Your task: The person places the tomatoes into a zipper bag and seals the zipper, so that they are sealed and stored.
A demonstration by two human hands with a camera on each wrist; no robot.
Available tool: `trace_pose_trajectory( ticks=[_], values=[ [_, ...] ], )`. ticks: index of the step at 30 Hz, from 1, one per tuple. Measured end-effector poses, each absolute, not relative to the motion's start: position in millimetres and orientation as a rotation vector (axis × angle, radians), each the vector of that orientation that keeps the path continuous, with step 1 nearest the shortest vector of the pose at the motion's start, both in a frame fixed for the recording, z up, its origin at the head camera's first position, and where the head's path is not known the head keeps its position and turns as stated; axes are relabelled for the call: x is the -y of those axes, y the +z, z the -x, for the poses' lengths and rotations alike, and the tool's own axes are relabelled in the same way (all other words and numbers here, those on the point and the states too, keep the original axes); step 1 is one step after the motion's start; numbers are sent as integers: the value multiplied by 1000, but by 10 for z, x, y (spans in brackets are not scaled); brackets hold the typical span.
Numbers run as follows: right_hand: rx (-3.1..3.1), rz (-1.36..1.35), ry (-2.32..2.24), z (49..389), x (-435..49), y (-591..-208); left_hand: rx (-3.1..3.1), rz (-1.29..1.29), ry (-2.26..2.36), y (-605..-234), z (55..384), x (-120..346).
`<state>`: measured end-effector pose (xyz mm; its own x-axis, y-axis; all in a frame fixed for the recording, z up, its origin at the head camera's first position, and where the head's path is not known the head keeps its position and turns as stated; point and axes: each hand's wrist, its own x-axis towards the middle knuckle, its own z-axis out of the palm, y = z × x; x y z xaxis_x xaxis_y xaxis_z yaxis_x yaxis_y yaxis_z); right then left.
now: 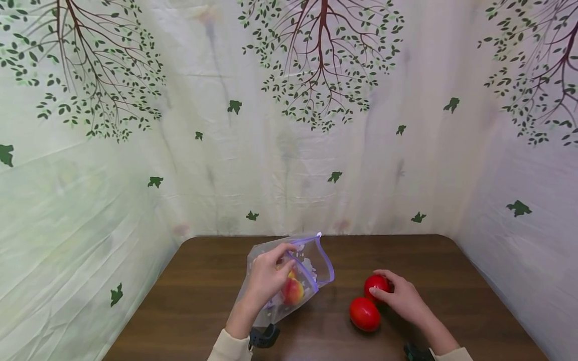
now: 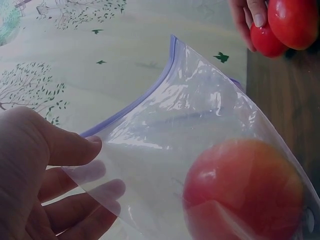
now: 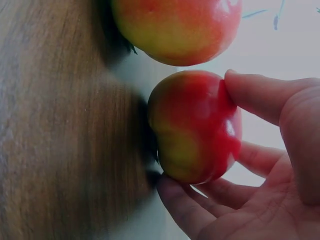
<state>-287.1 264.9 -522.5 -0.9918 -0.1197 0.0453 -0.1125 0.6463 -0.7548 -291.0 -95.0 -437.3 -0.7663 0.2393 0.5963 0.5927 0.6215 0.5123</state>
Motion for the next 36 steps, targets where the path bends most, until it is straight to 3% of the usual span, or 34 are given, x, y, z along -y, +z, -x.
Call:
trace_pose_trajectory(
  ticks=[36],
  values=[
    [-2868,162,-1295,2842,-2658,-5081,2375,673,-999,-4379,2905,924]
  ],
)
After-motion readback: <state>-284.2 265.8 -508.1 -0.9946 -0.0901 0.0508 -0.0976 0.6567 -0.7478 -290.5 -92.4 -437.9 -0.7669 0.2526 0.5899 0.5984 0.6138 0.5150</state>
